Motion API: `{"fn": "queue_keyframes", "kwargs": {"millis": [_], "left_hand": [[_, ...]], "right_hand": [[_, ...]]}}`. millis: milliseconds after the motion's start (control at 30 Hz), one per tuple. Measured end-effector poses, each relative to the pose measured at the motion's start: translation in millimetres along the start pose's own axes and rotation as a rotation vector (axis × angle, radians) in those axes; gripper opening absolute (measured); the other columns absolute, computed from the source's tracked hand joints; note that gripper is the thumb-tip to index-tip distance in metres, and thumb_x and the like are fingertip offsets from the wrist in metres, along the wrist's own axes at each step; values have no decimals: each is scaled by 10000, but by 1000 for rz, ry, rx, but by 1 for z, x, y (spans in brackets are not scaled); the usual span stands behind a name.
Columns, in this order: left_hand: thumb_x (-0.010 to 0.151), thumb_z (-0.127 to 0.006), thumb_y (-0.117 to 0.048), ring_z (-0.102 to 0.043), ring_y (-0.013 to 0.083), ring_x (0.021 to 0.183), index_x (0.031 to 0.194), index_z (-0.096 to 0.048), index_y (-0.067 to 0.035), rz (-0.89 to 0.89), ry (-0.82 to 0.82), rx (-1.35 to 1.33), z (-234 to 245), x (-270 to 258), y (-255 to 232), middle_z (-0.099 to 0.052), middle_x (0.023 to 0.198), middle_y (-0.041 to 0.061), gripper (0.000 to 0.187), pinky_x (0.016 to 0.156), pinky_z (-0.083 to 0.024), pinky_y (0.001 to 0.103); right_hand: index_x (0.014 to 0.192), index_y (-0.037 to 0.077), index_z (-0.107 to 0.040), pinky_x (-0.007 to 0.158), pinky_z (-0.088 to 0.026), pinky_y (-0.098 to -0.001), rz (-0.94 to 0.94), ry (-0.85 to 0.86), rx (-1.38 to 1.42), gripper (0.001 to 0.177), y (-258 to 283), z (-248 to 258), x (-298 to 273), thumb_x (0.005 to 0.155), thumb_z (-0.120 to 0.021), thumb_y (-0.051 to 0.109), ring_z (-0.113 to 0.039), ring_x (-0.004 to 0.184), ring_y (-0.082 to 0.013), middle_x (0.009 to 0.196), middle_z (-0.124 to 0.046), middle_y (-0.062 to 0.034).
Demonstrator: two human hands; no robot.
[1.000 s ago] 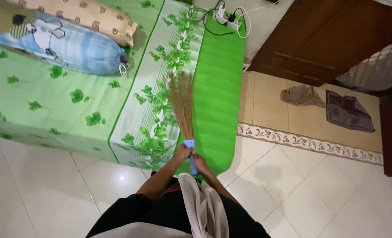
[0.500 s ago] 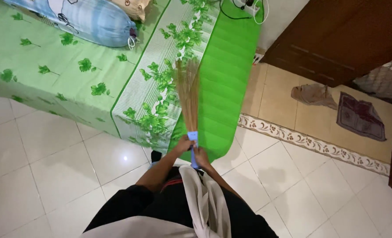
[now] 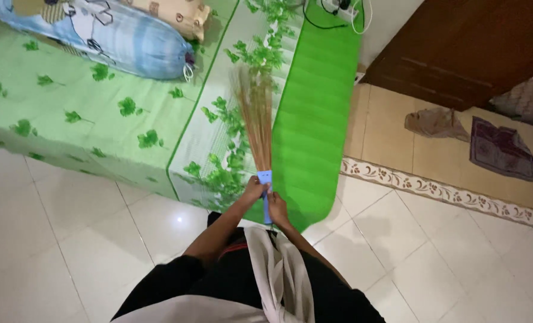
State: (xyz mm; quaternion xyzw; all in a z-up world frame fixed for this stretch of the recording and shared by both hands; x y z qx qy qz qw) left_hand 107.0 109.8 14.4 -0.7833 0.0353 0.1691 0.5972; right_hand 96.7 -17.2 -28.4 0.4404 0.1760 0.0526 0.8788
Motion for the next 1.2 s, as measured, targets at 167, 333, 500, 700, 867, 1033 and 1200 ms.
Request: {"fn": "queue_keyframes", "kwargs": {"millis": [167,333,500,700,867,1033,1200], "left_hand": [[879,-788,-93,-678,214,969,1313,-458,19,-211,-185,-37,59,48,-8,-695,1106,132,557,792,-579,364],[859,-763,-116,-674,211,954,1293,-463,-10,-17,-90,-21,102,58,-14,-690,1078,135,538,783,-570,357],[906,-754,-93,-656,274,842,1240,-581,100,25,45,-167,134,58,-31,-687,1012,204,423,709,-555,416],[899,-764,-55,-710,204,926,1300,-505,-11,-276,-32,-12,168,89,-43,-729,1052,98,479,786,-588,382],[891,-766,-76,-675,192,743,1134,-642,66,223,-3,193,188,50,-29,-745,898,114,308,630,-538,364],[910,-790,-68,-662,201,714,1048,-652,100,76,182,-34,179,60,-27,-708,873,138,257,603,-538,363],[840,-814,-71,-691,140,894,1188,-550,-35,-249,21,-62,178,72,-37,-715,1028,64,438,759,-587,318]], "right_hand": [[1068,28,-629,694,-505,-512,143,-174,192,537,90,-10,21,1047,-384,505,-665,769,-450,879,-669,-284],[1049,13,-624,679,-487,-512,181,-214,124,518,56,-71,55,1089,-414,485,-631,796,-443,900,-657,-283],[967,3,-630,639,-474,-504,-30,-99,28,519,83,-100,54,1065,-479,490,-658,705,-407,769,-656,-258],[1066,27,-560,623,-445,-561,-144,-88,113,472,182,-91,52,1065,-390,467,-629,659,-484,759,-642,-286],[1051,7,-633,709,-484,-537,-11,-68,-44,485,48,-174,66,1070,-454,457,-648,813,-462,906,-681,-298],[1053,20,-655,701,-512,-509,-174,-90,47,492,133,-131,36,1002,-476,476,-688,773,-411,877,-694,-311],[1137,9,-596,684,-497,-515,-63,-222,184,523,159,-112,23,1032,-437,497,-666,727,-425,839,-675,-305]]}}
Point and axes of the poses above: each hand's wrist, its own x-axis towards the middle knuckle, its own z-axis out of the back of the hand, y = z × x, the point moved 6 cm from there along x, towards the middle knuckle
